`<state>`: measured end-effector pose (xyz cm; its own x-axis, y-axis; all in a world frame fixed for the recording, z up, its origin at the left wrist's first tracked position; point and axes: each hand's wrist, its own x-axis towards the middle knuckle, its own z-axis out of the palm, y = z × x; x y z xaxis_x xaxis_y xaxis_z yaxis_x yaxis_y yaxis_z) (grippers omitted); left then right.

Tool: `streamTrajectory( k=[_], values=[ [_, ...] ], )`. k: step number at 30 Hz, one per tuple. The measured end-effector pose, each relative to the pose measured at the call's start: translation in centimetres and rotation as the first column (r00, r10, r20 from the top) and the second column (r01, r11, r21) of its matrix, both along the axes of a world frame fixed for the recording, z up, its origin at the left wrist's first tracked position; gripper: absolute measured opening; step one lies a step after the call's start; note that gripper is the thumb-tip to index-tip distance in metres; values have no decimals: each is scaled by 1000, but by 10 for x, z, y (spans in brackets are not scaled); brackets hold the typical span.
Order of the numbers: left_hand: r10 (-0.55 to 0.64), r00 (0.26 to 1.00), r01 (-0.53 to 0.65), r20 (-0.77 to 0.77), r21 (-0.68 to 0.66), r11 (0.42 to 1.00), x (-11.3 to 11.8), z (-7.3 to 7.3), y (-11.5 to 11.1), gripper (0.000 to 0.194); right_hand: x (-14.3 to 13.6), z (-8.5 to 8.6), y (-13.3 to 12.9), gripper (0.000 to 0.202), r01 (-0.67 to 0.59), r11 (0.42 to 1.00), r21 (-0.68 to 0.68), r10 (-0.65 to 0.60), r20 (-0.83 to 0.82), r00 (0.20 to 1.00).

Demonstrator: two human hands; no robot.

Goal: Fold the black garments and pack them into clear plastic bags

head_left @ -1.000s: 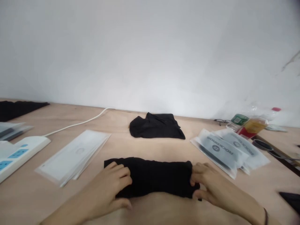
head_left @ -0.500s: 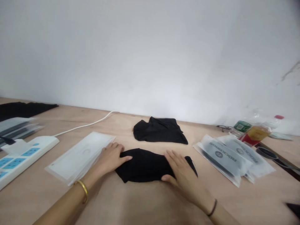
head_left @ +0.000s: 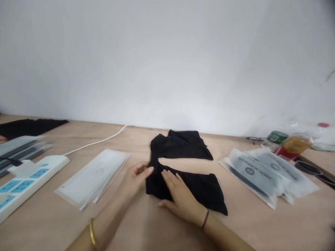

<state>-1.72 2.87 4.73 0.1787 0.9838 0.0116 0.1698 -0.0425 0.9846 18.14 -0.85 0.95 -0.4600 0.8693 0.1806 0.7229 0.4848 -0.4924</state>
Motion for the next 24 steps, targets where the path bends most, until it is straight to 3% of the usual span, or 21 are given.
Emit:
streamTrajectory(
  k=[3, 4, 6, 8, 11, 13, 15, 18, 21, 24],
  values=[
    [-191, 942, 229, -277, 110, 967, 33, -7, -19, 46, 29, 5, -8, 68, 212, 968, 131, -200, -97, 975],
    [-258, 878, 336, -403, 136, 932, 40, -10, -26, 50, 39, 7, -11, 66, 232, 958, 170, -222, -74, 972],
    [-289, 754, 466, -590, 170, 869, 47, -16, -35, 47, 54, 8, -19, 68, 141, 978, 151, -152, 66, 986],
    [-158, 745, 395, -648, 238, 887, 43, -21, -36, 37, 59, 7, -25, 73, 37, 999, 29, -42, 207, 978],
    [137, 718, 144, -682, 338, 930, 26, -26, -21, 30, 46, 2, -30, 81, 60, 995, -79, -36, 277, 960],
    [179, 704, 82, -687, 330, 940, 17, -25, -5, 26, 31, 1, -30, 84, 99, 992, -77, -76, 255, 964],
    [159, 739, 78, -655, 318, 945, 15, -18, 7, 23, 17, 5, -29, 84, 78, 993, -87, -60, 196, 979],
    [202, 777, 57, -596, 385, 921, 31, 2, 10, 13, 20, 25, -29, 70, 54, 995, -86, -53, 14, 998],
    [166, 794, 132, -584, 433, 892, 63, 12, -13, 3, 53, 53, -32, 37, 251, 967, -46, -254, -251, 934],
    [-38, 743, 429, -668, 431, 794, 91, -4, -46, 22, 92, 73, -28, 25, 475, 879, -43, -454, -382, 805]
  ],
)
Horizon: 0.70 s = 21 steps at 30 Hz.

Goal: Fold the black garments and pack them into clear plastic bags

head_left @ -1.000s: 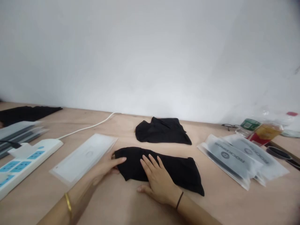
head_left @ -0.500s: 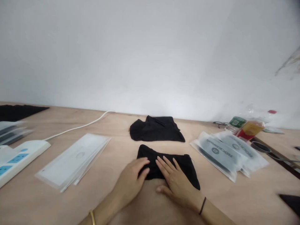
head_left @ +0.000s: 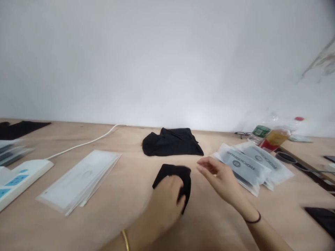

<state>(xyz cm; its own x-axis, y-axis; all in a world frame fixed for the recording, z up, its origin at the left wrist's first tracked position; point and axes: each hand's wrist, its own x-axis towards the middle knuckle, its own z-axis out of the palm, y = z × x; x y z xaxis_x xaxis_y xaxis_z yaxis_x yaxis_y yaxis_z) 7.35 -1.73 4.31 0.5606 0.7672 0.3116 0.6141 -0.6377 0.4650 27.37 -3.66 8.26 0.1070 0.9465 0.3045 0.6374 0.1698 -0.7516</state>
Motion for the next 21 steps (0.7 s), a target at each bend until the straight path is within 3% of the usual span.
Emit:
streamTrajectory(
  k=[2, 5, 8, 11, 13, 14, 15, 16, 18, 21],
  values=[
    [-169, 983, 172, -77, 30, 985, 8, -18, -17, 33, 13, 4, 9, 25, 17, 999, -35, -17, 0, 1000],
    [-257, 961, 257, -102, -9, 966, 5, -36, -28, 37, 8, -5, 30, 22, -120, 969, -216, 116, -32, 993],
    [-314, 944, 305, -96, -98, 947, -6, -34, -28, 38, -10, -21, 48, 17, -277, 882, -380, 253, -111, 961],
    [-327, 938, 314, -118, -120, 942, -36, -19, -16, 30, -16, -32, 48, 18, -404, 802, -439, 353, -197, 915],
    [-100, 986, 90, -134, -81, 993, -74, -7, 3, 42, -9, -36, 37, 25, -470, 784, -405, 342, -350, 872],
    [120, 981, -130, -150, -57, 990, -98, 0, 14, 43, -3, -39, 31, 31, -492, 783, -381, 304, -456, 836],
    [349, 920, -362, -181, -41, 931, -124, 5, 26, 42, 4, -41, 24, 37, -504, 785, -361, 246, -565, 788],
    [538, 811, -552, -231, 2, 834, -150, 10, 37, 44, 11, -44, 18, 40, -504, 789, -352, 174, -658, 732],
    [651, 658, -698, -379, 20, 716, -195, 15, 56, 45, 22, -51, 8, 40, -487, 790, -371, 43, -760, 649],
    [625, 639, -710, -450, -32, 703, -233, 13, 67, 32, 27, -57, 1, 30, -460, 787, -410, -72, -803, 592]
  ],
)
